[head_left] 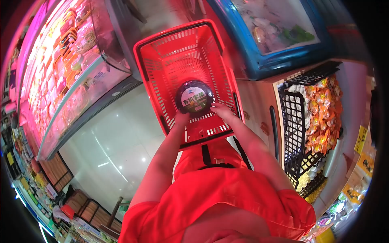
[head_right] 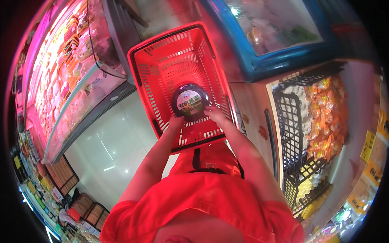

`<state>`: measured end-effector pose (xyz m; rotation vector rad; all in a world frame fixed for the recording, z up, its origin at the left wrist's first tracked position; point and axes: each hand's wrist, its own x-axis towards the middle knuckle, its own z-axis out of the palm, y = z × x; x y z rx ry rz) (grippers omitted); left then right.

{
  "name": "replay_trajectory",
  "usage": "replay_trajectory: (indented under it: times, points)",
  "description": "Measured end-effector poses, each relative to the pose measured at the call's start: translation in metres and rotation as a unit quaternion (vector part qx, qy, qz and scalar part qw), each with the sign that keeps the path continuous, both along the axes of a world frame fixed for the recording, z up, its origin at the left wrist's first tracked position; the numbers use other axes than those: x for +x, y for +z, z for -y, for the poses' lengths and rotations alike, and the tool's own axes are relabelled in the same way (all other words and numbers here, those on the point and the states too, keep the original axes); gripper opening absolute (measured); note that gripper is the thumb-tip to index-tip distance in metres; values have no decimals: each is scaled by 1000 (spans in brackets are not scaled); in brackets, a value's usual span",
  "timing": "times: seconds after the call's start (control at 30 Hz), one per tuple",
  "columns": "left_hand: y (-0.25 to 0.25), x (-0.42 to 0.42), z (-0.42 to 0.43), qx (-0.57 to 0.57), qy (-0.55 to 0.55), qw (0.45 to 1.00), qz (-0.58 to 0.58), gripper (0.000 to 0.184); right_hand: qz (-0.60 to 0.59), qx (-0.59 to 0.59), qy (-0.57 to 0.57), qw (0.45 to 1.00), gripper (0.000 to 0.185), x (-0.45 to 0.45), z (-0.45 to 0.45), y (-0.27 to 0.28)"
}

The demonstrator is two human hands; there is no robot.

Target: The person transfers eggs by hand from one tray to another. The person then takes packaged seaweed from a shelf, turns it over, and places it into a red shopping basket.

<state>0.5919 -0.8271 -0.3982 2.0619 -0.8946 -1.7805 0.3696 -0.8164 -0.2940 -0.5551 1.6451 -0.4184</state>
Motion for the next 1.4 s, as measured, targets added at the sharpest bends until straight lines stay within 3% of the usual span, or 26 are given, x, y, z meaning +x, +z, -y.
replay_trajectory:
  times: [0.23,0.37,0.47,0.67,0.77,0.83,0.93,1.17,1.3,1.4]
  points:
    - [81,-3,27,28,16,991,-128,59,108,-43,-162,980,35,-4,-16,68]
    - [111,-8,25,-21,6,983,-184,53,166,-76,-171,968,33,-5,-41,95]
    - [162,-26,16,-69,-14,975,-210,47,203,-152,-169,952,36,-3,-68,125]
    - [234,-87,-39,-247,-118,925,-265,33,231,-245,-199,920,37,-19,-165,182]
    - [276,-124,-95,-323,-175,875,-315,32,243,-273,-243,898,38,-31,-237,203]
    - [289,-146,-130,-298,-217,863,-345,32,239,-289,-285,882,37,-39,-289,221]
    - [325,-181,-188,-344,-288,795,-408,32,205,-355,-350,842,37,-55,-366,249]
    - [413,-259,-287,-336,-418,655,-532,33,82,-499,-501,703,42,-82,-519,343]
    - [452,-297,-330,-356,-485,559,-571,33,57,-543,-554,628,38,-86,-579,351]
    - [473,-326,-358,-340,-515,517,-594,34,40,-560,-575,595,38,-94,-611,354]
